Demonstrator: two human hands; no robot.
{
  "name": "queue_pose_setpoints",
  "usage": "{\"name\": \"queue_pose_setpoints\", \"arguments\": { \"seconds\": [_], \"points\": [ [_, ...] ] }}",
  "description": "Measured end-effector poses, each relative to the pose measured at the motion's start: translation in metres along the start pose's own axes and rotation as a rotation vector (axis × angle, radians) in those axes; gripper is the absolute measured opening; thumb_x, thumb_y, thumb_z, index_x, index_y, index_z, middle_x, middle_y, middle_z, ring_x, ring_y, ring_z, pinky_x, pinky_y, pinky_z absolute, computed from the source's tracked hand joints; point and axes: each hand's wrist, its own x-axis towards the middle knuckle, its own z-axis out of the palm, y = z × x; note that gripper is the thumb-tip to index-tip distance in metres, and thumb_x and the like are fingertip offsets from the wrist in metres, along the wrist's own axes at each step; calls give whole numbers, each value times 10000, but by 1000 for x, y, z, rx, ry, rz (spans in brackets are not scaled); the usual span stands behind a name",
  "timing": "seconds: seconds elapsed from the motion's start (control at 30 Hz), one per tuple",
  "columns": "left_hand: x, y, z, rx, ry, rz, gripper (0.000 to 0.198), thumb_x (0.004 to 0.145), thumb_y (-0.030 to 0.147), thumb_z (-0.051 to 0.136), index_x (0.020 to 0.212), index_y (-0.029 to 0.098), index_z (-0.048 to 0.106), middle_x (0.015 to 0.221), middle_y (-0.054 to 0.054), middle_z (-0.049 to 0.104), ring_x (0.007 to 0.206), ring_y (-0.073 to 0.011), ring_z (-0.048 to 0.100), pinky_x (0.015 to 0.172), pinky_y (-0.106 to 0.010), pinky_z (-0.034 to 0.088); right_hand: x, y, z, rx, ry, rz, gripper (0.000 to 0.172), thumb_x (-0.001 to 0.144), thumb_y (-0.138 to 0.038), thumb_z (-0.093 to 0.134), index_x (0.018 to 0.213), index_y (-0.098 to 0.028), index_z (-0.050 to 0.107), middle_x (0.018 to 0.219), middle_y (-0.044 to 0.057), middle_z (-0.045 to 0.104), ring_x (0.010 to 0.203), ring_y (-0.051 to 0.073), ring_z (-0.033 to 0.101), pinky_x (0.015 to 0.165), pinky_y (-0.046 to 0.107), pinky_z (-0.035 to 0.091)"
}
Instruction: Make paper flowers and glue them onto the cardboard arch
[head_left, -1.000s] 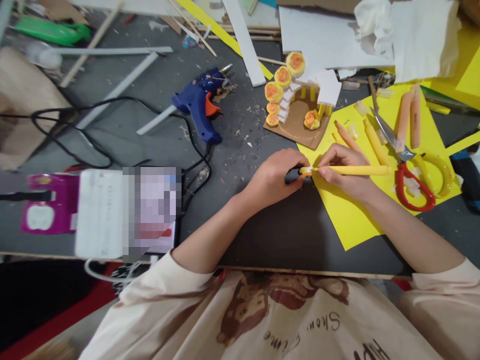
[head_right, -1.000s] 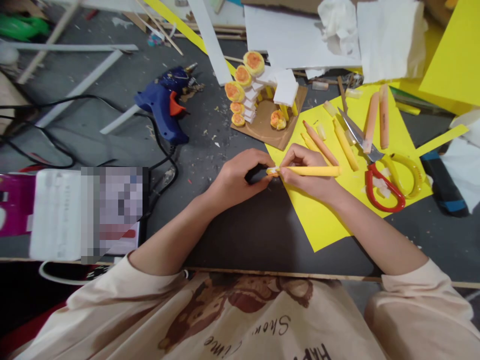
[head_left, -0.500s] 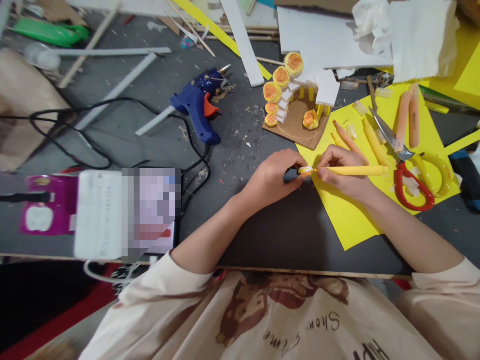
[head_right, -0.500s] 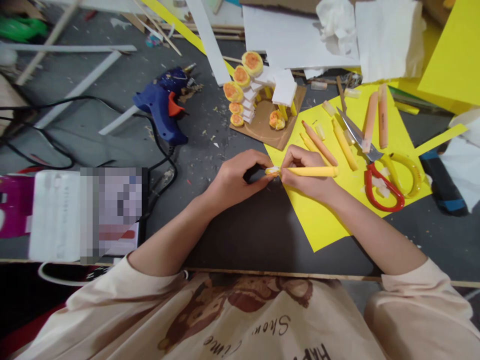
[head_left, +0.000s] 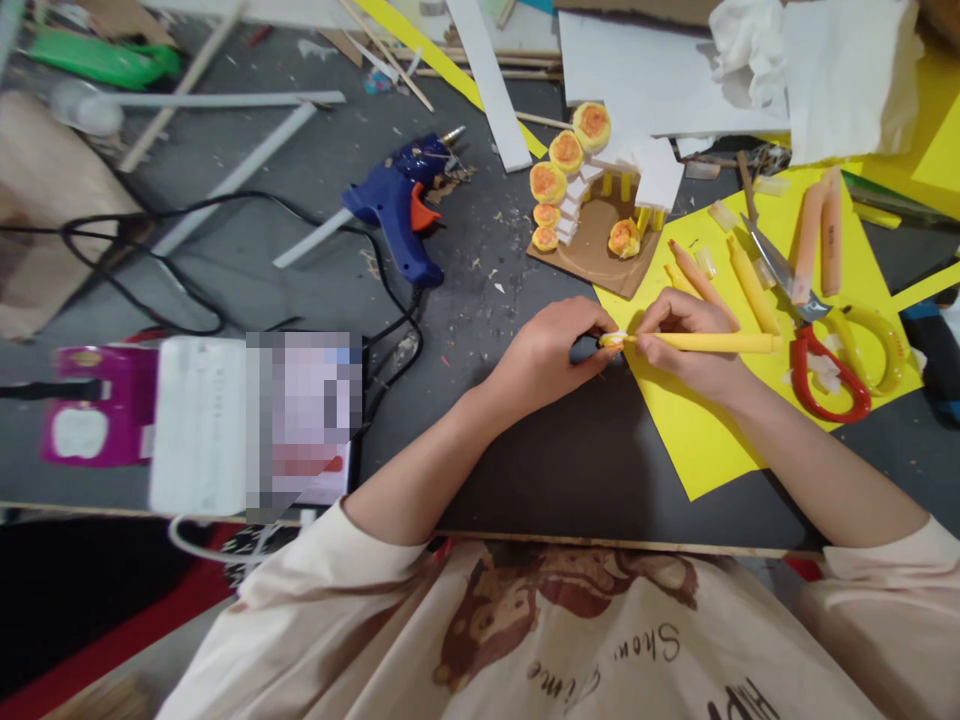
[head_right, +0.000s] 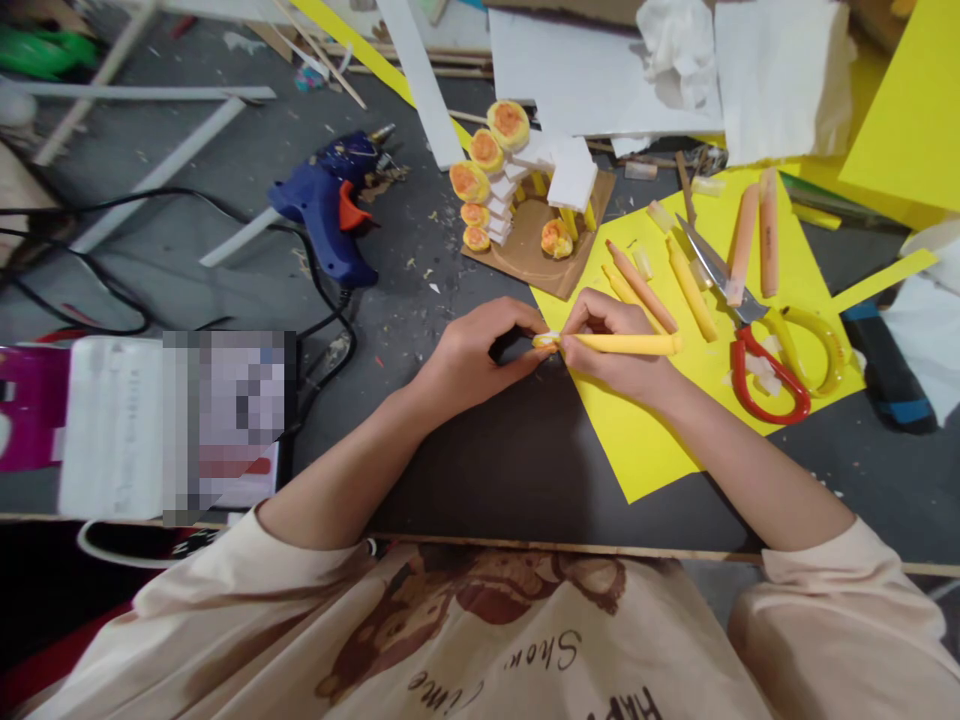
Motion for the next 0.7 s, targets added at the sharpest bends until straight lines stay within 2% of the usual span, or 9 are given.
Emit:
{"name": "queue_pose_setpoints", "arguments": {
  "seconds": [0.13, 0.4, 0.7],
  "points": [
    [0, 1, 0, 21, -20, -7, 62, 895, 202, 553, 918, 173, 603, 912, -57, 690, 833, -161, 615, 761, -278, 481, 0, -2, 1, -6, -36, -13, 405, 753, -567, 724, 698, -194, 573, 614, -14, 586, 537, 92, 474, 477, 228, 313],
    [0, 0, 1, 33, 2, 16, 75, 905, 213, 552, 912, 167, 611, 901, -61, 697, 822, -164, 620, 754, -283, 482, 1, -2, 2, -5, -40, -8, 425, 740, -581, 725, 692, -187, 574, 612, -13, 587, 533, 91, 473, 474, 226, 310],
    [0, 1, 0, 30, -24, -19, 87, 913, 234, 555, 914, 173, 617, 898, -57, 688, 833, -160, 619, 765, -276, 478, 0, 1, 0, -30, 3, 8, 413, 732, -538, 736, 636, -206, 510, 551, -42, 499, 499, 84, 405, 461, 231, 274]
  ]
}}
